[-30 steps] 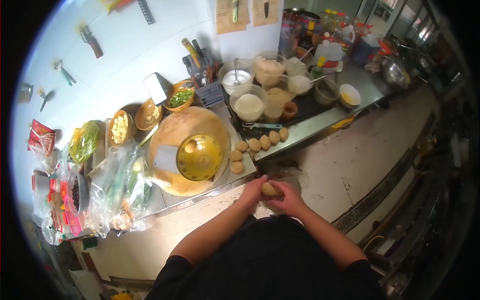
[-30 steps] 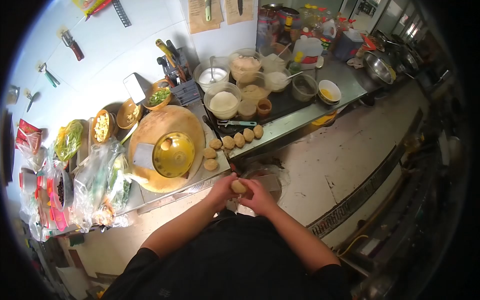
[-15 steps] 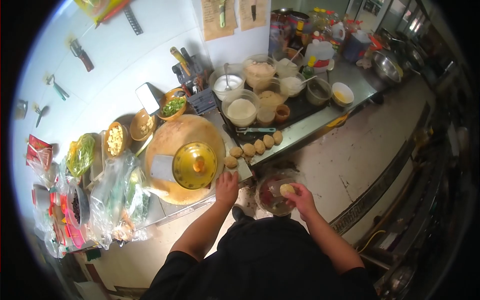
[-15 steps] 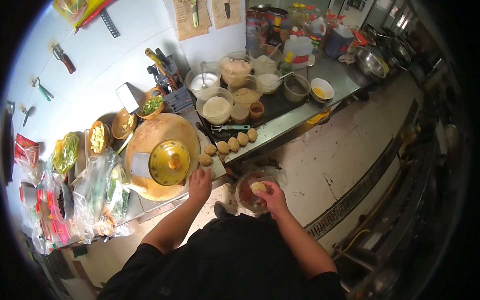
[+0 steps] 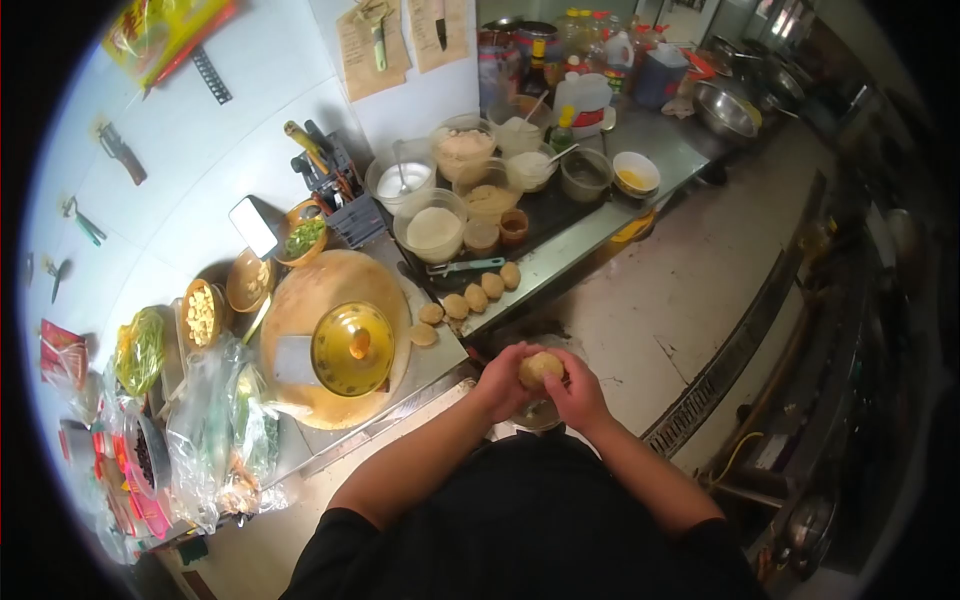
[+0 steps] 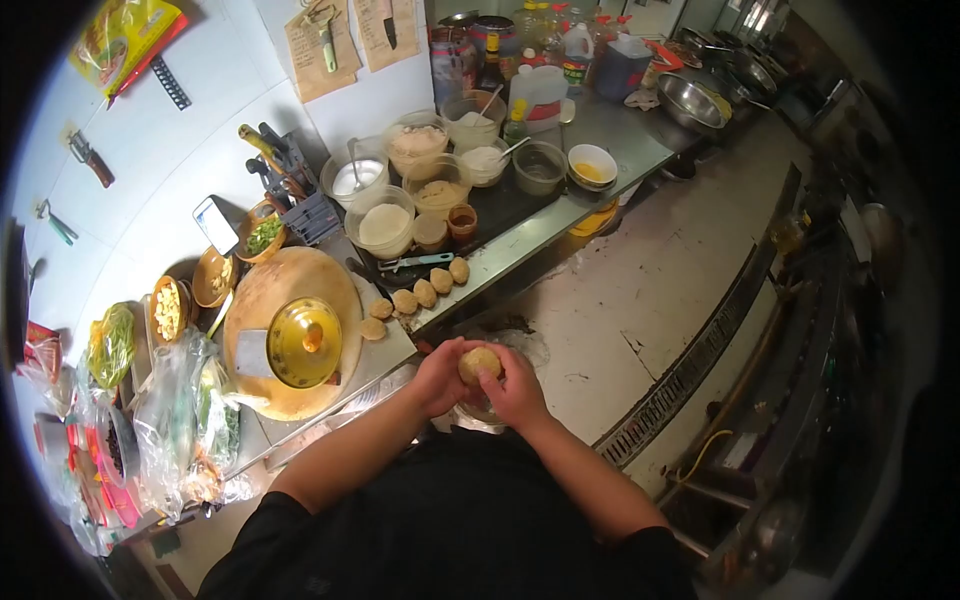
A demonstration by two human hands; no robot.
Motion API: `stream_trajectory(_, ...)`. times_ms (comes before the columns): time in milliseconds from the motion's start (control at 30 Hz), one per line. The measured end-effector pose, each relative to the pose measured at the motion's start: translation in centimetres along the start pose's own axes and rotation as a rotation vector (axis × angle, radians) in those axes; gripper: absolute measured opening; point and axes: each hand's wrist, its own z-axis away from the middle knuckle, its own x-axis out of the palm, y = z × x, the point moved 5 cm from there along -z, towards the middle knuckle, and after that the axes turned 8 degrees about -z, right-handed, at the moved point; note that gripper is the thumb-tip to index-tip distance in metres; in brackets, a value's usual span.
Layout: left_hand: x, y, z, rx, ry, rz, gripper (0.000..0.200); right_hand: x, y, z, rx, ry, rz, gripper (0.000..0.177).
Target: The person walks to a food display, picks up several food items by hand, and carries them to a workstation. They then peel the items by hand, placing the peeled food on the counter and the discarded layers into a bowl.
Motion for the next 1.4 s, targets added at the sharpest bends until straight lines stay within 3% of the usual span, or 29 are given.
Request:
stream_trajectory(33,0.9,-0.3,-0.1,-0.088,-0.059,0.048,0.047,0.5,-0.1,0.0,0.067,-0.16,0.047,0.045)
stream_trajectory(100,0.6,-1.0,-0.8,-0.094,-0.001,0.042,0.046,0.0,-1.3,0.7,0.078,-0.082,0.132,0.047)
stream_trajectory(167,-0.2,-1.7,-1.7,-0.076,0.083,0.044,0.047,-1.3,-2.8,1.1,-0.081,0.166,0.128,0.047)
stream_trajectory(200,0.2,-1.8,-1.7,-0.078,0.081,0.042,0.047,-1.5,-2.6,1.1,-0.08,0.169,0.129,0.047)
stream_trajectory(267,1.2,-1.6,-1.8,-0.014,0.069,0.049,0.048,-1.2,-2.6,1.2,-0.27,0.101,0.352,0.046)
stream_trajectory(300,1.4,-1.9,-1.9,-0.018,0.064,0.045,0.048,-1.2,-2.0,1.3,-0.268,0.108,0.354,0.046)
stream_trajectory(400,1.7,-2.2,-2.2,0.014,0.043,0.02,0.047,-1.1,0.1,1.5,0.079,0.07,0.128,0.046)
stream_trajectory(533,1.2,-2.6,-2.0,0.006,0.148,0.025,0.045,-1.8,-0.2,2.2,0.022,0.256,-0.049,0.044)
stream_trajectory(600,1.6,-2.5,-2.0,0.017,0.141,0.051,0.045,-0.7,0.1,1.9,-0.011,0.02,0.256,0.042)
stream_trajectory(633,1.5,-2.5,-1.9,0.048,0.138,-0.005,0.042,-0.7,0.5,2.0,-0.009,0.024,0.258,0.042)
stream_trajectory(700,0.6,-2.7,-2.2,0.083,0.137,-0.058,0.039,-0.9,2.0,2.2,0.138,0.106,-0.076,0.035)
stream_trajectory(733,-0.3,-2.6,-2.7,0.166,0.186,-0.312,0.038,-1.0,1.9,2.1,0.138,0.105,-0.075,0.035)
stream_trajectory(767,-1.1,-2.6,-3.1,0.247,0.234,-0.568,0.038,-1.2,2.9,2.2,0.339,0.14,-0.344,0.035)
stream_trajectory(800,-0.9,-2.4,-2.7,0.246,0.233,-0.569,0.038,-1.1,3.7,2.5,0.537,0.175,-0.614,0.036)
stream_trajectory(867,-0.4,-1.2,-1.6,0.404,0.386,-0.998,0.041,-1.5,5.1,2.8,0.659,0.182,-0.795,0.035)
stream_trajectory(900,0.0,-0.7,-1.0,0.405,0.385,-0.998,0.041,-1.2,5.3,3.1,0.782,0.183,-0.974,0.036)
stream_trajectory(967,1.0,0.5,0.2,0.464,0.438,-1.168,0.044,-1.3,5.0,3.1,0.813,0.143,-1.07,0.037)
stream_trajectory(1033,0.6,0.2,-0.1,0.41,0.419,-1.112,0.04,-1.3,4.5,3.0,0.843,0.101,-1.166,0.039)
stream_trajectory(1100,0.1,-0.2,-0.7,0.356,0.398,-1.058,0.036,-1.3,4.3,3.0,0.874,0.078,-1.239,0.027)
stream_trajectory(1133,-0.4,-0.9,-1.4,0.255,0.331,-0.834,0.034,-1.2,4.8,3.1,0.874,0.078,-1.239,0.027)
stream_trajectory(1167,-0.8,-1.7,-1.9,0.155,0.264,-0.609,0.032,-1.4,5.7,3.1,0.829,0.093,-1.048,0.022)
stream_trajectory(1200,-0.6,-1.4,-1.6,0.155,0.264,-0.61,0.032,-1.6,5.6,2.9,0.78,0.106,-0.858,0.02)
stream_trajectory(1233,-0.2,-1.4,-1.4,0.121,0.215,-0.594,0.029,-1.3,5.5,3.0,0.78,0.107,-0.858,0.02)
stream_trajectory(1300,0.0,-1.7,-1.4,0.087,0.166,-0.577,0.027,-1.8,4.2,2.5,0.534,0.146,-0.485,0.026)
stream_trajectory(1400,0.0,-1.9,-1.7,0.145,0.096,-0.575,0.033,-1.5,3.6,2.1,0.512,0.068,-0.409,0.034)
